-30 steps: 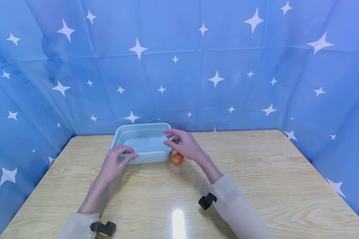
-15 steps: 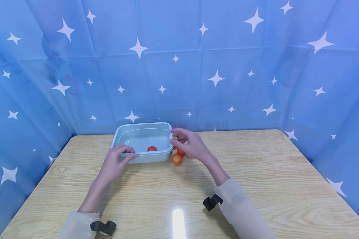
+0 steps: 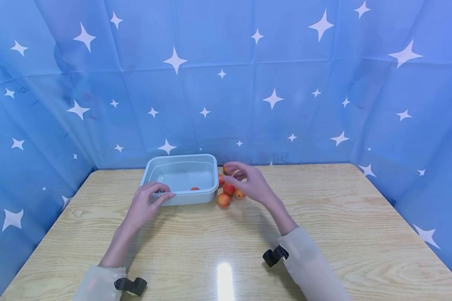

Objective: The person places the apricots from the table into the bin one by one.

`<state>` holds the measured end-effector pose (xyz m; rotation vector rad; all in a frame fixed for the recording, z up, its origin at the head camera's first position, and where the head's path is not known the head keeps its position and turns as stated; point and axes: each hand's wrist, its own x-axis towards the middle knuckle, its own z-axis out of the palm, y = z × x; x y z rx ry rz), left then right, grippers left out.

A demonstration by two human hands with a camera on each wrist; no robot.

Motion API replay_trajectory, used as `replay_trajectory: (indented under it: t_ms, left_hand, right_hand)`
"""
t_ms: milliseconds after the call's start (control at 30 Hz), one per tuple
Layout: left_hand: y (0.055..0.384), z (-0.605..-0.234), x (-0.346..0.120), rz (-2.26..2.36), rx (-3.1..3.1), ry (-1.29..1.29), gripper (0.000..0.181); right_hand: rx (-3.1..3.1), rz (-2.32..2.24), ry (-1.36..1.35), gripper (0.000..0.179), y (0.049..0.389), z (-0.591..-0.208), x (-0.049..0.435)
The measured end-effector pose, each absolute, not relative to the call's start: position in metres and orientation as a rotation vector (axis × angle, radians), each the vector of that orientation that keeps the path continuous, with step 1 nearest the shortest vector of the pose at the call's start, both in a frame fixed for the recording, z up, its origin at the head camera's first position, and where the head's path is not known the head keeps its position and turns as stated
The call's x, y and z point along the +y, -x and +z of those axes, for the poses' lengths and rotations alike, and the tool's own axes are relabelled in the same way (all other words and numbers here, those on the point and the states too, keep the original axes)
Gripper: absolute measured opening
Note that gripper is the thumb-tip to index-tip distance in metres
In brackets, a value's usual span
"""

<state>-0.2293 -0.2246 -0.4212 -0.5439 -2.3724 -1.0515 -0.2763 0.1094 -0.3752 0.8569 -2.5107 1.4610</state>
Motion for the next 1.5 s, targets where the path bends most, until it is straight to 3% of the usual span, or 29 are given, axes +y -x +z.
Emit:
replay_trajectory:
  t_ms: [1500]
  left_hand:
    - [0.23,-0.422,-0.225,-1.046,-2.358,0.554,0.01]
  right_hand:
    - [-2.818,1.391,-0.663,0.054,0.288,-0.402,0.146]
